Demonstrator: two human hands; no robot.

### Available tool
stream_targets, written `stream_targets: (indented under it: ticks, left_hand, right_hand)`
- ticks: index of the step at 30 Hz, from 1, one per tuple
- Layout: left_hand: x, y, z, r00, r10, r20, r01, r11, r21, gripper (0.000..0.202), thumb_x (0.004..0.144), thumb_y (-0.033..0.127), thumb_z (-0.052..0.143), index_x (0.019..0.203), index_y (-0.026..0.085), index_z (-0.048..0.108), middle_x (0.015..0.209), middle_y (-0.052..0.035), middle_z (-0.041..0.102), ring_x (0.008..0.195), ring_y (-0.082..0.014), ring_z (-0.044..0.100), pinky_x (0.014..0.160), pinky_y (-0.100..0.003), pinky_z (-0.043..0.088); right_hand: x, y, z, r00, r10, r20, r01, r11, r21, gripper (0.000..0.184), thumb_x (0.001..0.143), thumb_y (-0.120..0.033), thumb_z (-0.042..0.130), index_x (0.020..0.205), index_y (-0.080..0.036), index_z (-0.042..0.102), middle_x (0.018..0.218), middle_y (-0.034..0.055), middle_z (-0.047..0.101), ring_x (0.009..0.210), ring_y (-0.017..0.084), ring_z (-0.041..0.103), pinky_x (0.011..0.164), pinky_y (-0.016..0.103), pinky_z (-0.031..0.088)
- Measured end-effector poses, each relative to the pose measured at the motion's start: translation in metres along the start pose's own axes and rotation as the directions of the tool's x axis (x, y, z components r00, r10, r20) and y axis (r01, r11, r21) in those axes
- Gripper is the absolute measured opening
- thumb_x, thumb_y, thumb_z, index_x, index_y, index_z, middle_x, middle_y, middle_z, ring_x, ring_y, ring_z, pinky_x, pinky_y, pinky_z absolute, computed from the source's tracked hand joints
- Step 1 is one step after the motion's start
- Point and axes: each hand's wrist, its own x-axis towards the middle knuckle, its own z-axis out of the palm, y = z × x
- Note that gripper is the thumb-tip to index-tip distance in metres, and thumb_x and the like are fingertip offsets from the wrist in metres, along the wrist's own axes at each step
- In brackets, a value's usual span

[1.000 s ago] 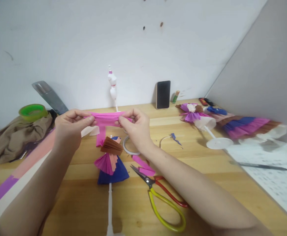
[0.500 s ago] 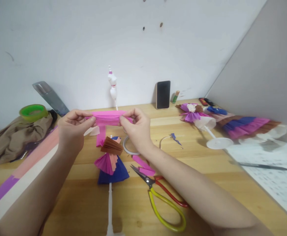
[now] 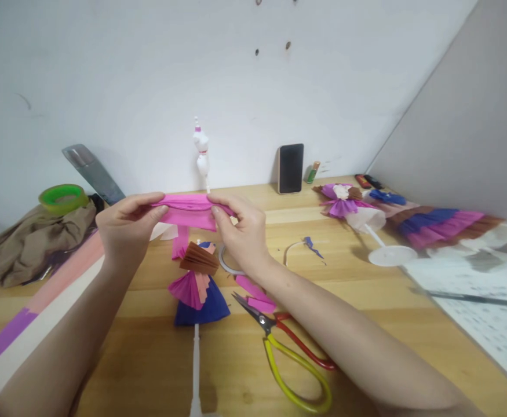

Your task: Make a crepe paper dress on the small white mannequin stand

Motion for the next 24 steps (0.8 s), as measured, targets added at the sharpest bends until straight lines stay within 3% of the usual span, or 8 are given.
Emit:
stream_targets:
  ticks: [5, 9, 15, 19, 24]
  left_hand:
    - [0.0015, -0.0004, 0.0004, 0.993, 0.113, 0.034, -0.112, 0.993, -0.03, 0.011, 0.074, 0.011, 0.072, 0.08, 0.02, 0.076, 0.076, 0.0001, 0.073, 0.071, -0.0131, 0.066, 0.064, -0.024, 0.053]
    - [0.0008, -0.0025, 0.0011, 0.995, 0.091, 0.038, -0.09, 0.996, -0.014, 0.009, 0.075, 0.012, 0.071, 0.078, 0.019, 0.075, 0.074, 0.0003, 0.071, 0.067, -0.013, 0.064, 0.063, -0.025, 0.053]
    - [-0.0009, -0.0022, 0.0016, 0.999, -0.003, 0.036, 0.003, 1.0, -0.004, 0.004, 0.075, 0.017, 0.071, 0.076, 0.019, 0.074, 0.074, -0.0006, 0.071, 0.066, -0.0134, 0.064, 0.065, -0.026, 0.053]
    - [-0.0003, 0.0006, 0.0032, 0.99, -0.139, 0.023, 0.14, 0.99, -0.011, 0.004, 0.07, 0.021, 0.074, 0.073, 0.018, 0.074, 0.064, 0.0009, 0.068, 0.059, -0.0133, 0.064, 0.061, -0.026, 0.053]
    - [0.0029, 0.0018, 0.007, 0.935, -0.342, 0.098, 0.356, 0.899, -0.256, 0.012, 0.06, 0.02, 0.078, 0.065, 0.016, 0.069, 0.058, 0.0009, 0.069, 0.057, -0.0139, 0.066, 0.057, -0.024, 0.053]
  right_hand:
    - [-0.0002, 0.0037, 0.0001, 1.0, -0.005, 0.02, 0.005, 0.999, -0.049, 0.015, 0.087, -0.018, 0.061, 0.095, -0.021, 0.073, 0.085, 0.0023, 0.073, 0.078, 0.017, 0.069, 0.074, 0.034, 0.054]
    - [0.0007, 0.0036, 0.0004, 0.999, 0.035, 0.033, -0.033, 0.996, -0.079, 0.013, 0.086, -0.018, 0.06, 0.091, -0.02, 0.072, 0.08, 0.0018, 0.072, 0.076, 0.017, 0.068, 0.072, 0.033, 0.052]
    - [0.0013, 0.0021, -0.0002, 0.994, 0.105, 0.033, -0.102, 0.991, -0.092, 0.008, 0.082, -0.02, 0.061, 0.086, -0.019, 0.069, 0.081, 0.0023, 0.071, 0.076, 0.017, 0.066, 0.071, 0.033, 0.051]
    - [0.0017, 0.0042, 0.0009, 0.986, 0.164, 0.035, -0.162, 0.986, -0.041, 0.008, 0.081, -0.02, 0.062, 0.085, -0.019, 0.068, 0.076, 0.0014, 0.071, 0.072, 0.017, 0.066, 0.068, 0.032, 0.051]
    - [0.0066, -0.0005, 0.0033, 0.938, 0.344, 0.043, -0.346, 0.926, 0.147, 0.006, 0.075, -0.023, 0.066, 0.078, -0.018, 0.066, 0.068, -0.0002, 0.069, 0.061, 0.014, 0.064, 0.059, 0.029, 0.05]
